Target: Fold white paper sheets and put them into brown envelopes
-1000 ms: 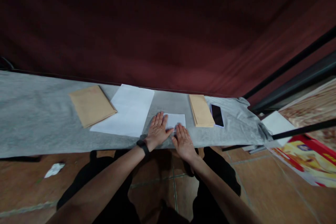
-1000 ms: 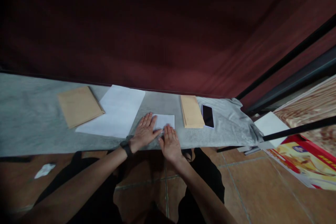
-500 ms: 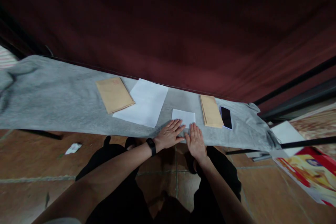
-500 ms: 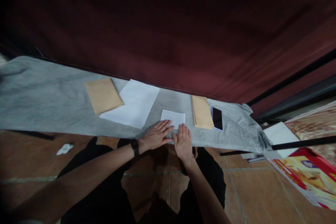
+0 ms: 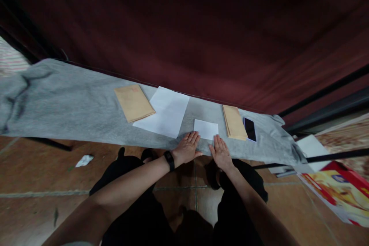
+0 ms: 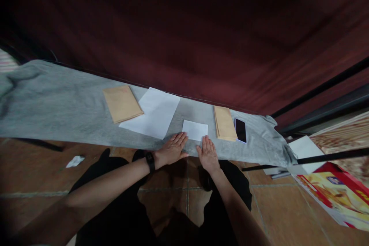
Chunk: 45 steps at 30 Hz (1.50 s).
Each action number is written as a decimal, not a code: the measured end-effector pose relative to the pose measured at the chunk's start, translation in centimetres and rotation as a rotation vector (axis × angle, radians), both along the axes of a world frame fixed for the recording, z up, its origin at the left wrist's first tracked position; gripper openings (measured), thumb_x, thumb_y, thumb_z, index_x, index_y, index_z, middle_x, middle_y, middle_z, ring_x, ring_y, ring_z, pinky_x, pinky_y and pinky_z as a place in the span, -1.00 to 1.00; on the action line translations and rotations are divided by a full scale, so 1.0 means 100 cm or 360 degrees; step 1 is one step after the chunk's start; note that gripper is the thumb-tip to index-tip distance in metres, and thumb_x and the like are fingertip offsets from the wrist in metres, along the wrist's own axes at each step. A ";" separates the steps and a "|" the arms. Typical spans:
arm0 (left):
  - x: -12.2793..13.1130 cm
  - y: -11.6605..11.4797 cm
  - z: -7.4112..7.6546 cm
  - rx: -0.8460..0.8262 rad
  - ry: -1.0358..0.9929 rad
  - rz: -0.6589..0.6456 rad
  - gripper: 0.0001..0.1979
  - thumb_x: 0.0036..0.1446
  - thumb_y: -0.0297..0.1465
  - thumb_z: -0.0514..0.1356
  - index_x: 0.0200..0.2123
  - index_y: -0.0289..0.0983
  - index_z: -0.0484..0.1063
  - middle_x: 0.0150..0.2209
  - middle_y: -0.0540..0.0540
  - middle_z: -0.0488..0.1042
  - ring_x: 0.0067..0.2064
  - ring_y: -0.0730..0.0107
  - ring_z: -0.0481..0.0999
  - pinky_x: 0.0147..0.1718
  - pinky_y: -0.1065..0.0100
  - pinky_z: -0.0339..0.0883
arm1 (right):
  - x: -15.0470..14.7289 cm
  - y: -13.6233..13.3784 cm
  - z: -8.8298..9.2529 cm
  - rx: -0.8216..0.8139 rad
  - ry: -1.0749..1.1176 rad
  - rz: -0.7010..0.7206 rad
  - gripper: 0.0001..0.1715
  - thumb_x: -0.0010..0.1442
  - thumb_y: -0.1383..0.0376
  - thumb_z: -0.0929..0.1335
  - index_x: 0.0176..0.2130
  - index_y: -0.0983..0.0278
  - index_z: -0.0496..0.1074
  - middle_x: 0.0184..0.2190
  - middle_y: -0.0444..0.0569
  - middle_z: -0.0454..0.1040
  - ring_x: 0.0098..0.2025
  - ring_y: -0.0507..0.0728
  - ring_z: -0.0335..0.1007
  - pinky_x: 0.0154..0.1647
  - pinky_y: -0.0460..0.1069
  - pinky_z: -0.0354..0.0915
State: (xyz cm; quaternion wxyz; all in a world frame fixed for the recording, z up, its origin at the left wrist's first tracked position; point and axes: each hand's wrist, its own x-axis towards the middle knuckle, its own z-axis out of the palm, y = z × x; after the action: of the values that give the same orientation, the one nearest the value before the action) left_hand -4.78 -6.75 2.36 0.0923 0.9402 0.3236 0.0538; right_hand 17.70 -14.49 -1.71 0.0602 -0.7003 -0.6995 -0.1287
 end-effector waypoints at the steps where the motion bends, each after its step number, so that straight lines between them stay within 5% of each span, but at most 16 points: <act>1: 0.000 -0.002 0.003 -0.0016 0.0021 0.0027 -0.22 0.37 -0.01 0.01 0.40 -0.50 0.10 0.45 -0.42 0.03 0.48 0.00 -0.01 0.40 0.07 -0.10 | 0.000 0.001 0.004 -0.0038 -0.0024 -0.0010 -0.27 0.50 0.11 0.07 0.41 0.53 0.08 0.37 0.39 0.19 0.42 0.36 0.12 0.36 0.25 0.14; 6: 0.003 -0.001 0.021 -0.0036 0.0034 0.0170 -0.39 0.35 -0.16 0.11 0.27 -0.51 0.32 0.33 -0.50 0.26 0.37 -0.13 0.25 0.27 0.00 0.17 | -0.011 0.012 0.026 -0.0203 -0.0151 -0.0084 -0.33 0.44 0.14 0.17 0.32 0.53 0.27 0.27 0.40 0.35 0.31 0.40 0.30 0.31 0.26 0.18; 10: 0.002 0.021 0.034 0.0010 -0.0070 0.0083 -0.73 0.36 -0.40 0.06 -0.15 -0.32 0.56 -0.08 -0.33 0.60 0.00 0.05 0.58 0.00 0.12 0.39 | -0.020 0.020 0.042 -0.0234 -0.0162 -0.0113 -0.38 0.40 0.15 0.25 0.23 0.55 0.37 0.21 0.44 0.40 0.20 0.42 0.40 0.23 0.25 0.25; 15: 0.003 0.047 0.036 0.0108 -0.0115 0.0043 -0.77 0.27 -0.59 0.08 -0.13 -0.27 0.49 -0.09 -0.21 0.56 -0.01 0.15 0.56 -0.03 0.19 0.40 | -0.018 0.031 0.060 -0.0220 0.0024 -0.0124 -0.51 0.35 0.18 0.35 0.14 0.46 0.45 0.10 0.35 0.50 0.14 0.36 0.42 0.25 0.19 0.23; 21: 0.009 0.051 0.027 0.0208 -0.0082 -0.0084 -0.70 0.21 -0.66 0.09 -0.11 -0.26 0.49 0.09 -0.23 0.49 0.10 0.12 0.50 0.00 0.17 0.39 | -0.012 0.047 0.076 -0.0339 0.0066 -0.0125 -0.50 0.27 0.18 0.43 0.12 0.37 0.48 0.09 0.28 0.51 0.12 0.36 0.41 0.26 0.21 0.21; 26: 0.016 0.060 0.037 0.0123 -0.0063 -0.0073 -0.78 0.23 -0.60 0.09 -0.25 -0.24 0.49 -0.17 -0.18 0.58 -0.07 0.14 0.57 -0.13 0.21 0.41 | -0.002 0.057 0.079 -0.0387 0.0271 -0.0042 -0.57 0.23 0.27 0.42 0.10 0.27 0.51 0.10 0.16 0.53 0.12 0.29 0.45 0.28 0.18 0.21; 29: 0.020 0.072 0.046 0.0071 -0.0339 0.0086 -0.80 0.28 -0.49 0.07 -0.33 -0.20 0.48 -0.26 -0.13 0.58 -0.14 0.15 0.57 -0.10 0.18 0.39 | 0.013 0.065 0.075 -0.0311 0.0624 0.0032 -0.60 0.24 0.38 0.36 0.06 0.17 0.53 0.07 0.01 0.58 0.11 0.21 0.48 0.26 0.10 0.24; 35: 0.025 0.101 0.058 -0.0599 -0.1317 0.0559 -0.77 0.19 -0.16 0.18 -0.30 -0.18 0.51 -0.29 -0.05 0.59 -0.19 0.22 0.55 -0.12 0.25 0.39 | 0.051 0.085 0.078 -0.0025 0.1484 -0.0112 -0.73 0.30 0.17 0.30 -0.17 0.22 0.56 -0.30 -0.04 0.63 -0.27 0.16 0.53 -0.24 0.01 0.41; 39: 0.035 0.103 0.057 -0.1247 -0.1578 0.0670 -0.64 0.05 -0.09 0.29 -0.23 -0.24 0.52 -0.28 -0.04 0.59 -0.21 0.26 0.55 -0.18 0.30 0.39 | 0.056 0.091 0.081 0.0061 0.2225 -0.0081 -0.58 0.17 -0.06 0.37 -0.32 0.25 0.48 -0.44 -0.11 0.54 -0.40 0.09 0.42 -0.40 -0.05 0.34; 42: 0.043 0.097 0.048 -0.1548 -0.1583 0.0634 -0.59 0.01 -0.11 0.31 -0.17 -0.28 0.52 -0.24 -0.07 0.60 -0.19 0.24 0.55 -0.18 0.30 0.38 | 0.052 0.095 0.076 0.0000 0.2296 -0.0194 -0.51 0.12 -0.12 0.38 -0.34 0.26 0.45 -0.53 -0.15 0.45 -0.49 0.05 0.34 -0.51 -0.09 0.25; 45: 0.049 0.095 0.035 -0.1568 -0.1531 0.0706 -0.59 0.00 -0.13 0.28 -0.17 -0.30 0.50 -0.24 -0.10 0.60 -0.21 0.23 0.55 -0.23 0.29 0.38 | 0.051 0.099 0.065 -0.0018 0.2164 -0.0275 -0.60 0.14 -0.05 0.36 -0.38 0.25 0.43 -0.60 -0.21 0.36 -0.54 0.04 0.28 -0.56 -0.10 0.18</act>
State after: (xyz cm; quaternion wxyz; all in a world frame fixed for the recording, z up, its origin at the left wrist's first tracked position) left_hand 0.09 2.71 5.90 0.6245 0.5738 0.4169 0.3271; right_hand 22.76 -4.54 4.81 0.4719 -0.6791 -0.4486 0.3390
